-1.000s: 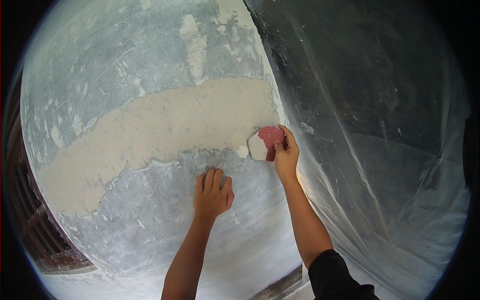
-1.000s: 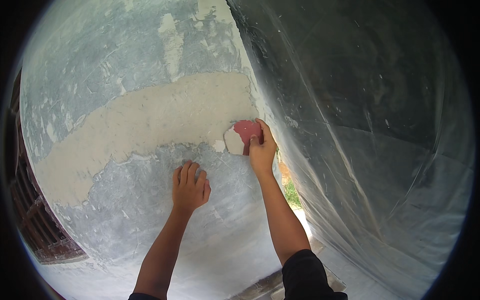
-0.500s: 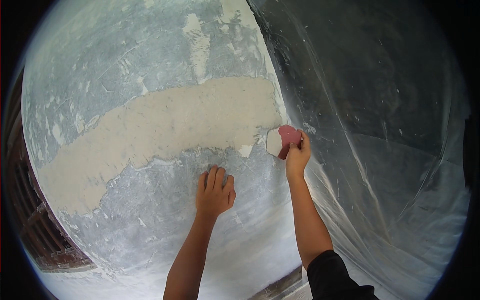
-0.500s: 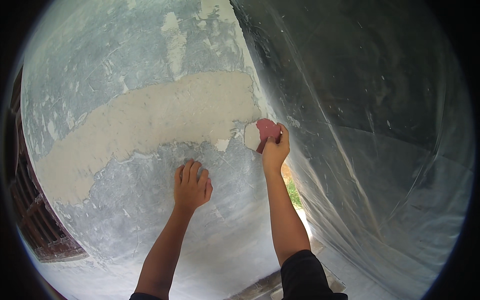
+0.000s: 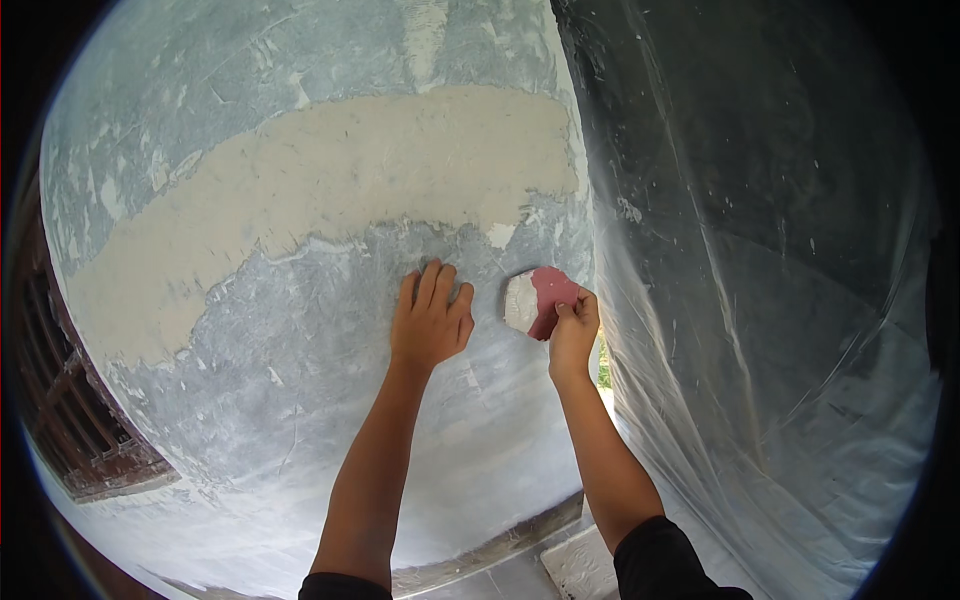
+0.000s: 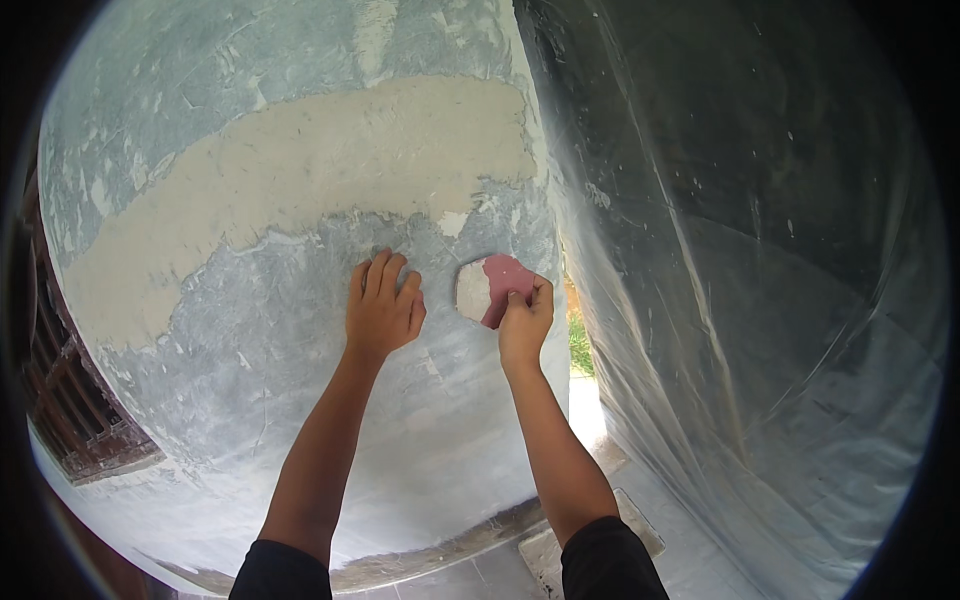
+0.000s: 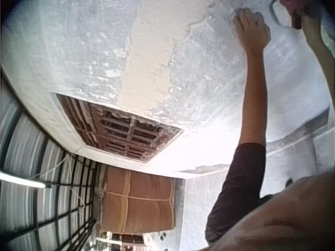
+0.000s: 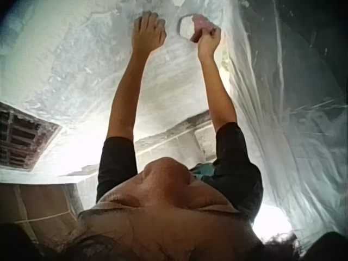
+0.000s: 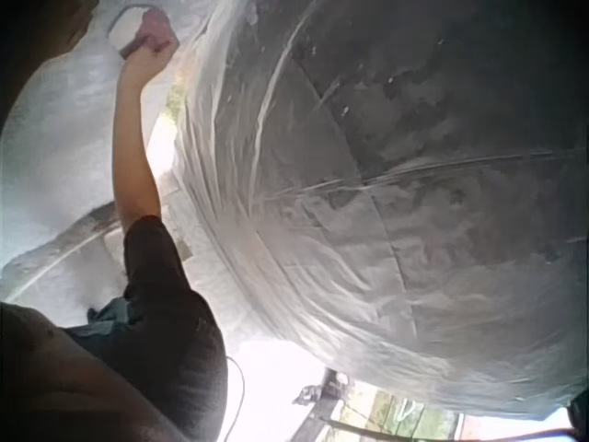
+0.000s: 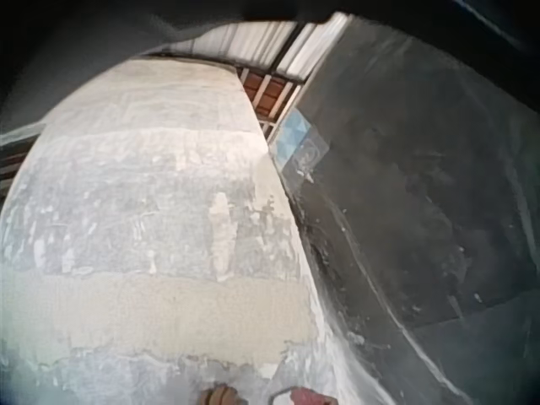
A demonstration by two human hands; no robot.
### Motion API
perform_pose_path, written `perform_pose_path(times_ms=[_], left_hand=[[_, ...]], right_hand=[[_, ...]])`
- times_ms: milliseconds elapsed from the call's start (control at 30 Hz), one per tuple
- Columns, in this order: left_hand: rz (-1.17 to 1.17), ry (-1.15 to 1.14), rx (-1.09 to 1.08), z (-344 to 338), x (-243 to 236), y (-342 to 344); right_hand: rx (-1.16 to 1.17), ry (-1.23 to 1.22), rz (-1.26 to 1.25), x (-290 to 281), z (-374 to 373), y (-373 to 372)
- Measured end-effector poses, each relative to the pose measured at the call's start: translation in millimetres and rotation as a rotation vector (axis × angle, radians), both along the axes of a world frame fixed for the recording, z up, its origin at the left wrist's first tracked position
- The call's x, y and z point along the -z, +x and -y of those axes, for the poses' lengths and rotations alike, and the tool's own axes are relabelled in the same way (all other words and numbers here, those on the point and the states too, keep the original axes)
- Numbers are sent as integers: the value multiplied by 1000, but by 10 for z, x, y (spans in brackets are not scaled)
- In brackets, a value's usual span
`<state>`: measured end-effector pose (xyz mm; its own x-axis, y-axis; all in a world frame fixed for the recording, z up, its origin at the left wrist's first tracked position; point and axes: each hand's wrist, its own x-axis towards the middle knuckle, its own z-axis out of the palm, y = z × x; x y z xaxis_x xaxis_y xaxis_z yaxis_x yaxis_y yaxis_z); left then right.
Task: The person applies wall putty to a wall using a putty knife, smoothing the putty over a damaged area.
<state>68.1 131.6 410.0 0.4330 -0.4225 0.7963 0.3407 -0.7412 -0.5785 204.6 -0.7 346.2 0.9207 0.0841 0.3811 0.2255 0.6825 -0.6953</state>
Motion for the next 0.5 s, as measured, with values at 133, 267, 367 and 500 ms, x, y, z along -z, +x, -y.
perform_pose_path(times_ms=[133, 267, 367, 500], left_hand=[[-76, -42, 66, 97, 397, -35], [-262, -185, 148, 314, 1216, -112], [-361, -352, 180, 460, 1790, -185], [-467, -487, 202, 740, 2427, -218]], right_hand=[[-83, -66, -42, 241, 215, -203], [-43, -167, -97, 587, 415, -199], [-9, -276, -169, 868, 531, -211], [0, -340, -244, 1425, 692, -165]])
